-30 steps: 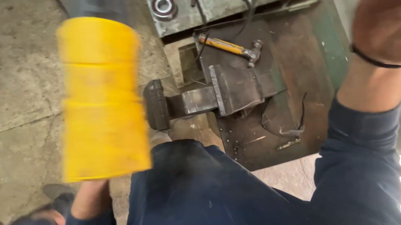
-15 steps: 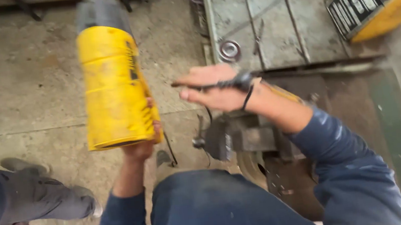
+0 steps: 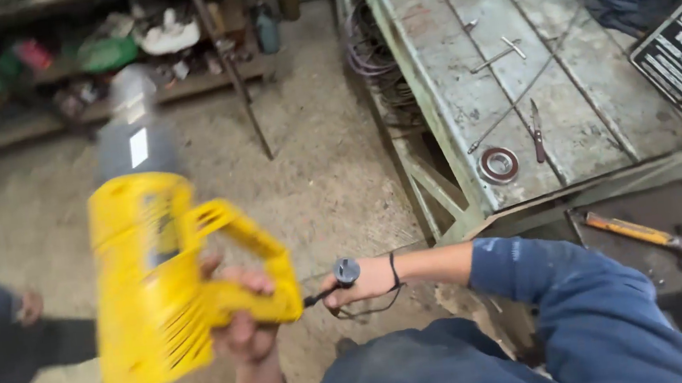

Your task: The person opens a box to retrieve a bearing, unwraps it, and attempts to fit it onto the shaft of a blue electric motor. After removing the bearing, they place it on a workbench and then secure it in a bench vise using a wrench.

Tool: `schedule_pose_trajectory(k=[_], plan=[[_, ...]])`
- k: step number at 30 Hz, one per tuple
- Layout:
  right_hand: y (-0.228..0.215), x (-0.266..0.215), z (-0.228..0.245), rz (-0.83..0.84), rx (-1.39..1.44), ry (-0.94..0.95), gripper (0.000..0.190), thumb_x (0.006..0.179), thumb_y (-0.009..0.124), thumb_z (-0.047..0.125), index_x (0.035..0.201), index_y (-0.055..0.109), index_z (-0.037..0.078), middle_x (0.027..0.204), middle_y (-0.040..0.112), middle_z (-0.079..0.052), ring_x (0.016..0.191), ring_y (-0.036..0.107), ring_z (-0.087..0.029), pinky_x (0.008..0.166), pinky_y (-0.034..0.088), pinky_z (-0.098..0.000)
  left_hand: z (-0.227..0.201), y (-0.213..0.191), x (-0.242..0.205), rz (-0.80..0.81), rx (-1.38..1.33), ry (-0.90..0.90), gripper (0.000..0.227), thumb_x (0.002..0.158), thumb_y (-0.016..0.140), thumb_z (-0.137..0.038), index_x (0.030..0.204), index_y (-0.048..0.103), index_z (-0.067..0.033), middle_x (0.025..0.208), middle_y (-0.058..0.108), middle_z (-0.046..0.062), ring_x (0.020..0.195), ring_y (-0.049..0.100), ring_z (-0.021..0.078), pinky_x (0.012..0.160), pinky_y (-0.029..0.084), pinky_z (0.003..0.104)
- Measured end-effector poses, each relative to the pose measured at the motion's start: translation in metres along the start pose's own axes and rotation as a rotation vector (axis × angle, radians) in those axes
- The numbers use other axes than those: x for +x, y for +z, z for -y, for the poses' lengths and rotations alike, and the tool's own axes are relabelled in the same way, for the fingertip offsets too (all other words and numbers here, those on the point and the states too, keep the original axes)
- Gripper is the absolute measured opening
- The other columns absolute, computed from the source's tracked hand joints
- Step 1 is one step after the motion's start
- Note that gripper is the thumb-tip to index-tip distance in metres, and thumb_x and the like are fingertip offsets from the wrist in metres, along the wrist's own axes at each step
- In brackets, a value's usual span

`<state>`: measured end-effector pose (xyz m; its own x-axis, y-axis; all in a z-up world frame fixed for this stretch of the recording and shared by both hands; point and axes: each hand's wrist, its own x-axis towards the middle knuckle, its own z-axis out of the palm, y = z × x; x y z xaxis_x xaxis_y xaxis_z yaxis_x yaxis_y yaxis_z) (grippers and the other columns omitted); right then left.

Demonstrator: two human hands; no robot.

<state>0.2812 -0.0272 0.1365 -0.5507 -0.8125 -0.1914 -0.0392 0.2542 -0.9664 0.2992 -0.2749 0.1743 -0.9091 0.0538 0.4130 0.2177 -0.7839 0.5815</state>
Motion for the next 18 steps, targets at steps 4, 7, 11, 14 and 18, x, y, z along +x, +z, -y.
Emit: schedule_pose_trajectory(k=[4, 7, 11, 14, 18], plan=[[-0.015, 0.06, 0.006, -0.208, -0.483, -0.047, 0.038, 0.102, 0.068, 0.044, 0.091, 0.066, 0.008, 0.079, 0.066, -0.017, 0.075, 0.062, -0.036, 0.064, 0.048, -0.0423, -0.046, -0.048, 0.051, -0.039, -0.113, 0.051, 0.071, 0.096, 0.077, -0.015, 0.156, 0.039, -0.0083, 0.11, 0.062, 0.012, 0.098, 0.06, 0.0212, 0.095, 0.051, 0.039], [-0.054, 0.089, -0.01, -0.311, -0.753, -0.214, 0.019, 0.086, 0.066, 0.031, 0.093, 0.066, 0.013, 0.079, 0.068, -0.013, 0.075, 0.064, -0.037, 0.06, 0.047, -0.049, -0.035, -0.077, 0.068, -0.042, -0.129, 0.167, 0.059, 0.103, 0.072, -0.019, 0.152, 0.041, -0.0062, 0.105, 0.063, 0.015, 0.095, 0.061, 0.0245, 0.093, 0.051, 0.036], [-0.117, 0.068, 0.003, -0.499, -0.608, -0.162, 0.031, 0.095, 0.071, 0.038, 0.083, 0.065, 0.01, 0.08, 0.068, -0.012, 0.078, 0.068, -0.036, 0.06, 0.049, -0.0477, -0.011, -0.103, 0.075, -0.167, -0.097, 0.046, 0.066, 0.096, 0.073, -0.015, 0.155, 0.044, -0.0077, 0.111, 0.064, 0.015, 0.104, 0.059, 0.0247, 0.102, 0.048, 0.04], [-0.148, 0.063, -0.033, -0.608, -0.546, -0.263, 0.023, 0.094, 0.07, 0.033, 0.089, 0.07, 0.011, 0.082, 0.072, -0.009, 0.075, 0.069, -0.032, 0.059, 0.05, -0.0436, 0.018, -0.109, 0.108, -0.197, 0.006, -0.061, 0.052, 0.095, 0.071, -0.011, 0.141, 0.048, -0.0034, 0.108, 0.063, 0.016, 0.106, 0.059, 0.0266, 0.106, 0.047, 0.045], [-0.211, 0.07, -0.063, -0.775, -0.135, -0.038, 0.028, 0.095, 0.075, 0.029, 0.08, 0.071, 0.005, 0.064, 0.061, -0.011, 0.058, 0.06, -0.026, 0.054, 0.046, -0.0369, 0.077, -0.129, 0.181, -0.22, 0.014, -0.151, 0.06, 0.087, 0.072, -0.012, 0.143, 0.052, -0.0035, 0.122, 0.063, 0.01, 0.116, 0.059, 0.0272, 0.109, 0.045, 0.05]])
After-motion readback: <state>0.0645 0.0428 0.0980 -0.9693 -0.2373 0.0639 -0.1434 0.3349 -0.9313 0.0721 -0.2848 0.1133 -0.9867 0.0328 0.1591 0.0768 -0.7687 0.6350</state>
